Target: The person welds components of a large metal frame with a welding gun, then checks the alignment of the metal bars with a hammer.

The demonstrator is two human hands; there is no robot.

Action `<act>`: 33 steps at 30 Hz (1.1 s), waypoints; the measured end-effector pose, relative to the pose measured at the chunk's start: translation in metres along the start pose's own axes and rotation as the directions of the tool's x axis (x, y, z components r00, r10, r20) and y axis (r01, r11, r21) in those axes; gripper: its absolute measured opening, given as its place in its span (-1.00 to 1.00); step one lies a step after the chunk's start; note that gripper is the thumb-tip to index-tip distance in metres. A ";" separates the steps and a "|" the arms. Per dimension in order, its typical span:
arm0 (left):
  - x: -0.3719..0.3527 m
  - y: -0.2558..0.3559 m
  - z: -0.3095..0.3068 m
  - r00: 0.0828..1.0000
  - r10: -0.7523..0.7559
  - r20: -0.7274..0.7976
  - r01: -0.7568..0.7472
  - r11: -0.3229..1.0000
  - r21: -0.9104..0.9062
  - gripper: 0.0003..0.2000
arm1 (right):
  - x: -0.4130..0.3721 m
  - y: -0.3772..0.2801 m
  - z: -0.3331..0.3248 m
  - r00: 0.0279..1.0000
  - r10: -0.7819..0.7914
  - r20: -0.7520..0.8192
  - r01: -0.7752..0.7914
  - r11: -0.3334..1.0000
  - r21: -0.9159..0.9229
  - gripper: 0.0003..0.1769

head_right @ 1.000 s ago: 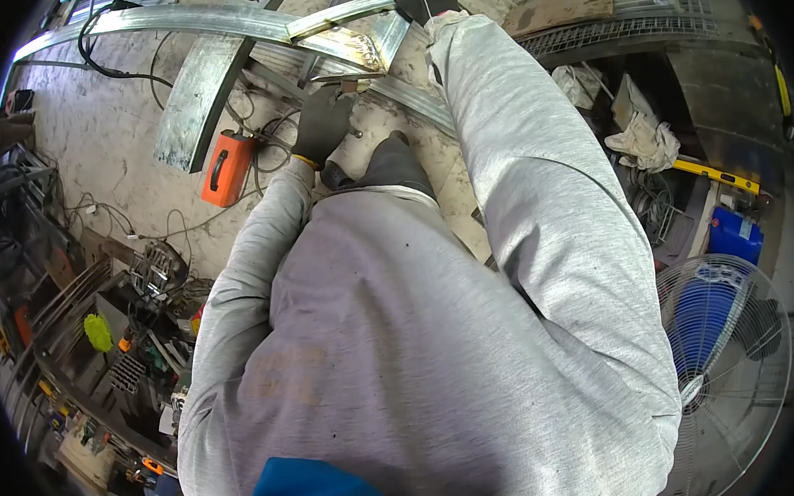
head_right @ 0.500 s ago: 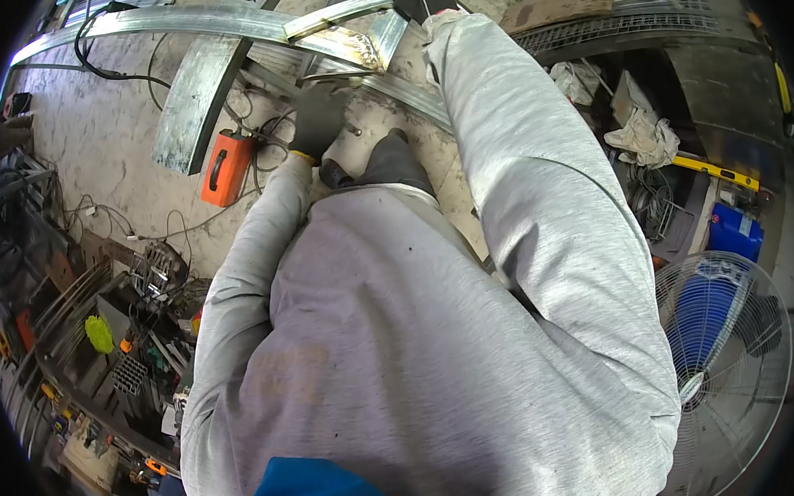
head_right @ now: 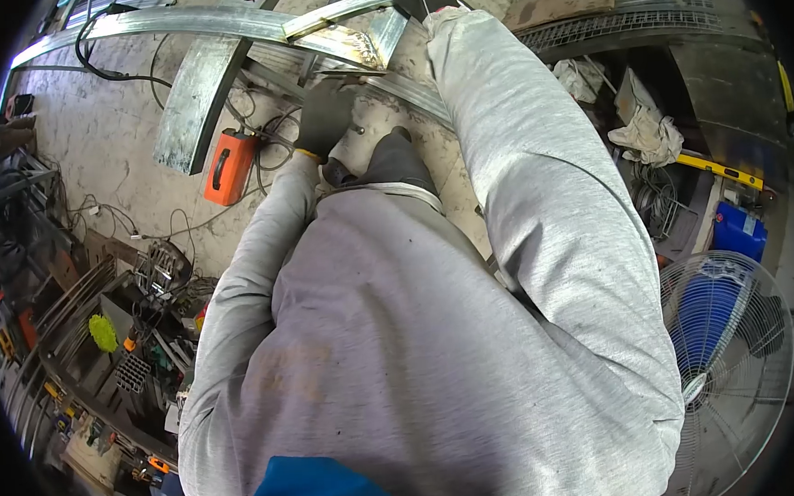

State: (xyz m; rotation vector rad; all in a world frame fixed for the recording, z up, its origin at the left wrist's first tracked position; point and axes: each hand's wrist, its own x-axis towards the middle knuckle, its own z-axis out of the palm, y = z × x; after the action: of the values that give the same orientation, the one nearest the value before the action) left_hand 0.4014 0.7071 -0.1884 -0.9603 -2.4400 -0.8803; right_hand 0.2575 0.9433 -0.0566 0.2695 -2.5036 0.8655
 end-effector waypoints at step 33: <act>0.031 0.048 -0.096 0.960 -0.260 0.100 0.273 0.950 -0.154 -0.92 | -0.007 0.017 0.014 0.961 -0.190 -0.202 0.189 0.982 -0.024 -0.74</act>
State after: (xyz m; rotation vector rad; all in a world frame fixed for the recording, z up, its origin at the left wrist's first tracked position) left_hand 0.4243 0.6847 -0.0817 -0.7404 -2.6401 -1.1742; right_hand 0.2527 0.9479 -0.0788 0.3916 -2.2479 0.7688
